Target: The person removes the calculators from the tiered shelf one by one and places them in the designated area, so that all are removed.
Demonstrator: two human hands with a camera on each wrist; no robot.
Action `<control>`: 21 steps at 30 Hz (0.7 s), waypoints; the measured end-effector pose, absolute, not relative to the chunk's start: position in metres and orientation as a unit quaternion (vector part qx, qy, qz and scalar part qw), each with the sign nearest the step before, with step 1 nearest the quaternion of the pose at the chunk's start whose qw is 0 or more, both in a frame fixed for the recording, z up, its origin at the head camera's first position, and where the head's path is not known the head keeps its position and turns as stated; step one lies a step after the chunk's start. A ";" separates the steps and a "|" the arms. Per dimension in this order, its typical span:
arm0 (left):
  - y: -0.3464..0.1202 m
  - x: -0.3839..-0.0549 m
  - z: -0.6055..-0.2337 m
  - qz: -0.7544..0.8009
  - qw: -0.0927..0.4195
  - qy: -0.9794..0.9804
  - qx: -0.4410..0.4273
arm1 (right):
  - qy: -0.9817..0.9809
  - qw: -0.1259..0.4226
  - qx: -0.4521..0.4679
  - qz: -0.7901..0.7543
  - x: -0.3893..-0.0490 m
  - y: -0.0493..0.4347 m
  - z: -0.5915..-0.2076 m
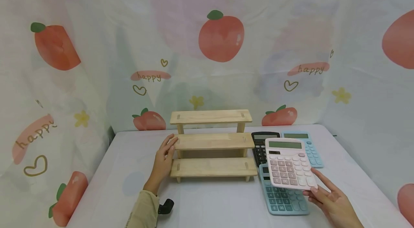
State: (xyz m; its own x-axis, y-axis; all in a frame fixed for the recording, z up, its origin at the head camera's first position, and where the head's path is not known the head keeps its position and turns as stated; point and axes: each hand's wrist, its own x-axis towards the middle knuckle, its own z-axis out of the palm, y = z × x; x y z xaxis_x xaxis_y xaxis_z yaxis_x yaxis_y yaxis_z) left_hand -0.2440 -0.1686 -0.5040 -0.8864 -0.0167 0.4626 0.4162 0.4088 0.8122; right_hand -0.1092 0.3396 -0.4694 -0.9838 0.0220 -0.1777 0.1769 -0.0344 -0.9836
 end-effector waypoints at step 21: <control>-0.165 -0.244 -0.505 -0.532 0.212 -0.809 -0.128 | 0.576 0.072 -0.008 -0.815 -0.098 0.415 -0.498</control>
State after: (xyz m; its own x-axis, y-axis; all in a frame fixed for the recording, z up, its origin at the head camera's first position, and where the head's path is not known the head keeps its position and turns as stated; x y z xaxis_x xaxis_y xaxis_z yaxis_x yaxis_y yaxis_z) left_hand -0.2435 -0.1651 -0.5046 -0.8773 -0.0186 0.4796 0.4330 0.4005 0.8076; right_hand -0.0983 0.4152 -0.4978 -0.9895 -0.1260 -0.0704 0.1084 -0.3269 -0.9388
